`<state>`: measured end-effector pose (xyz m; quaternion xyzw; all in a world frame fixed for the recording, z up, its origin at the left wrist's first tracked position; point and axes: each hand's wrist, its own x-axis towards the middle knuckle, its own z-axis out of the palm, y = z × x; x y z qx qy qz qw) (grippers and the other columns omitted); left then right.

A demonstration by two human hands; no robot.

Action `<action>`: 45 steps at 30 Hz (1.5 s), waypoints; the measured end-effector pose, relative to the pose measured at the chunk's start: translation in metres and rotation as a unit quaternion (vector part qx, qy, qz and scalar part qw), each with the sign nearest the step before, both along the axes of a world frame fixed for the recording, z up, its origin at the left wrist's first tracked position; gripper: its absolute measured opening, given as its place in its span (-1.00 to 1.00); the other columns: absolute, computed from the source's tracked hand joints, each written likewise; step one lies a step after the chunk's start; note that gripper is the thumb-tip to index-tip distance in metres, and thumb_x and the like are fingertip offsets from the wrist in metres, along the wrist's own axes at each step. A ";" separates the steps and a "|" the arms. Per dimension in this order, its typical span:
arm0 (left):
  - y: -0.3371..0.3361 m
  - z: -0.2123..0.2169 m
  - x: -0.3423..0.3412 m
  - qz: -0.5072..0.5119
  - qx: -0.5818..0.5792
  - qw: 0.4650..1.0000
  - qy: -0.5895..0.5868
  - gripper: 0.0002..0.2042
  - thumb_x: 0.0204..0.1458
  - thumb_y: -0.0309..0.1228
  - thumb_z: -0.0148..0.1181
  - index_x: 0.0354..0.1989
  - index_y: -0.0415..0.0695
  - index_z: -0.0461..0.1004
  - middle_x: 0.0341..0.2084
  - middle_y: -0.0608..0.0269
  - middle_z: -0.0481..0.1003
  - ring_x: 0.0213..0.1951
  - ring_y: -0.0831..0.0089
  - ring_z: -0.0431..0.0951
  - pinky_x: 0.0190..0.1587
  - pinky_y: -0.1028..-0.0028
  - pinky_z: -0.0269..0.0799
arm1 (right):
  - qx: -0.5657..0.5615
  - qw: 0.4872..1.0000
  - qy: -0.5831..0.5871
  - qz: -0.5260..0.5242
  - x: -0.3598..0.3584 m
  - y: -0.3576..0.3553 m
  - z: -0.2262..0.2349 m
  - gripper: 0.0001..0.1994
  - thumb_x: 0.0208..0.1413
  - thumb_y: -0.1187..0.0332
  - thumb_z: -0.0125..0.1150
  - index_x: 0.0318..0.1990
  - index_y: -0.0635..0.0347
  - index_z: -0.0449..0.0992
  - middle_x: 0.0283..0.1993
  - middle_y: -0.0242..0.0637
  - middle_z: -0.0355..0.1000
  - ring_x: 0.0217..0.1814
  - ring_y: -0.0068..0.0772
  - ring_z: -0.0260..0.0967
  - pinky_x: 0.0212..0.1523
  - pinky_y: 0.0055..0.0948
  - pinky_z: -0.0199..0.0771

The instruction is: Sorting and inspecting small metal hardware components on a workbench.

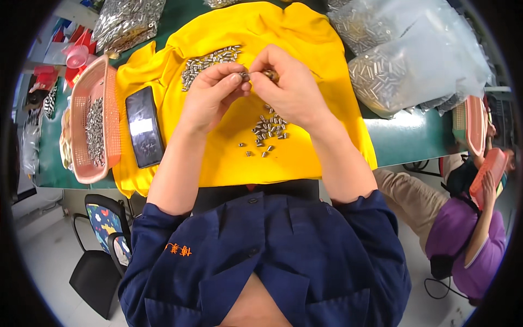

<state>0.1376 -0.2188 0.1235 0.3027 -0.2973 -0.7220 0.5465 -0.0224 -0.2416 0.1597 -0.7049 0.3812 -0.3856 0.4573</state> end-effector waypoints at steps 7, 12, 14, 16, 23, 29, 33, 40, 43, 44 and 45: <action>0.001 -0.001 0.000 0.014 -0.037 0.998 -0.041 -0.86 -0.05 -0.58 0.04 -0.29 -0.29 0.40 -0.44 0.22 0.46 -0.39 0.49 0.47 -0.26 0.56 0.41 | -0.050 0.998 0.039 -0.004 0.001 0.002 0.000 -0.92 -0.10 0.47 0.02 -0.44 0.25 0.28 -0.58 -0.30 0.33 -0.59 -0.50 0.27 -0.56 -0.57 0.26; 0.003 0.003 0.001 0.046 -0.068 0.978 -0.193 -0.88 -0.09 -0.60 0.08 -0.34 -0.30 0.43 -0.46 0.21 0.47 -0.39 0.52 0.48 -0.26 0.58 0.41 | -0.090 0.987 0.131 -0.009 0.002 0.004 0.000 -0.89 -0.14 0.44 0.03 -0.45 0.24 0.27 -0.58 -0.15 0.32 -0.57 -0.18 0.29 -0.55 -0.40 0.26; 0.004 0.003 -0.001 0.069 -0.088 0.971 -0.211 -0.89 -0.11 -0.62 0.09 -0.36 -0.31 0.44 -0.45 0.21 0.47 -0.38 0.52 0.49 -0.26 0.59 0.42 | -0.117 0.983 0.139 -0.026 0.004 0.006 -0.001 -0.90 -0.13 0.44 0.03 -0.46 0.24 0.27 -0.59 -0.15 0.33 -0.53 -0.13 0.30 -0.53 -0.37 0.26; 0.002 -0.002 0.000 0.071 -0.086 0.972 -0.205 -0.89 -0.11 -0.63 0.09 -0.36 -0.31 0.44 -0.44 0.21 0.47 -0.38 0.51 0.49 -0.26 0.59 0.42 | -0.111 0.984 0.134 -0.026 0.007 0.005 -0.005 -0.90 -0.13 0.44 0.03 -0.46 0.23 0.27 -0.58 -0.15 0.33 -0.52 -0.13 0.30 -0.52 -0.37 0.27; -0.002 -0.007 0.005 0.096 -0.055 0.978 -0.174 -0.91 -0.10 -0.56 0.10 -0.39 -0.27 0.45 -0.47 0.28 0.48 -0.43 0.57 0.46 -0.32 0.63 0.38 | -0.033 0.998 0.022 -0.043 0.004 -0.006 -0.011 -0.90 -0.10 0.43 0.00 -0.41 0.26 0.32 -0.58 -0.25 0.32 -0.55 -0.42 0.27 -0.50 -0.47 0.26; 0.026 -0.001 -0.016 -0.072 -0.327 0.754 -0.565 -0.86 -0.24 -0.47 0.12 -0.43 -0.13 0.47 -0.45 0.18 0.45 -0.31 0.23 0.45 -0.24 0.43 0.36 | 0.009 0.989 -0.063 -0.133 -0.014 -0.019 -0.005 -0.91 -0.04 0.45 -0.01 -0.40 0.28 0.32 -0.56 -0.48 0.25 -0.54 -0.74 0.10 -0.54 -0.70 0.16; 0.026 0.013 -0.016 -0.054 -0.361 0.752 -0.550 -0.85 -0.21 -0.53 0.11 -0.39 -0.15 0.47 -0.33 0.14 0.45 -0.19 0.29 0.43 -0.14 0.45 0.32 | 0.022 0.988 -0.096 -0.122 -0.017 -0.020 -0.006 -0.92 -0.04 0.46 -0.01 -0.40 0.28 0.32 -0.55 -0.48 0.26 -0.54 -0.76 0.10 -0.54 -0.71 0.15; -0.050 0.011 0.024 0.042 -0.239 0.614 -0.751 -0.82 -0.18 -0.37 0.10 -0.37 -0.12 0.48 -0.40 0.17 0.46 -0.33 0.23 0.45 -0.26 0.36 0.35 | -0.022 0.987 -0.098 -0.126 -0.013 -0.016 -0.002 -0.92 -0.06 0.46 0.01 -0.40 0.27 0.32 -0.55 -0.46 0.27 -0.54 -0.74 0.11 -0.54 -0.70 0.16; -0.056 0.008 0.020 -0.001 -0.264 0.543 -0.797 -0.80 -0.20 -0.35 0.13 -0.36 -0.11 0.48 -0.40 0.19 0.44 -0.33 0.24 0.44 -0.26 0.37 0.35 | -0.029 0.987 -0.089 -0.133 -0.013 -0.017 -0.004 -0.92 -0.07 0.45 0.02 -0.42 0.26 0.32 -0.55 -0.44 0.28 -0.54 -0.70 0.13 -0.54 -0.67 0.17; -0.056 0.009 0.018 -0.020 -0.263 0.540 -0.799 -0.80 -0.20 -0.35 0.13 -0.36 -0.11 0.48 -0.39 0.19 0.44 -0.33 0.24 0.44 -0.26 0.37 0.35 | -0.028 0.986 -0.090 -0.136 -0.014 -0.017 -0.004 -0.92 -0.07 0.45 0.02 -0.42 0.26 0.32 -0.55 -0.44 0.28 -0.54 -0.70 0.13 -0.54 -0.67 0.17; -0.054 0.010 0.017 -0.038 -0.261 0.537 -0.801 -0.80 -0.21 -0.35 0.13 -0.36 -0.10 0.48 -0.39 0.19 0.43 -0.33 0.24 0.44 -0.26 0.38 0.35 | -0.029 0.987 -0.087 -0.133 -0.015 -0.017 -0.004 -0.92 -0.08 0.45 0.02 -0.42 0.26 0.32 -0.55 -0.43 0.28 -0.55 -0.69 0.13 -0.54 -0.66 0.17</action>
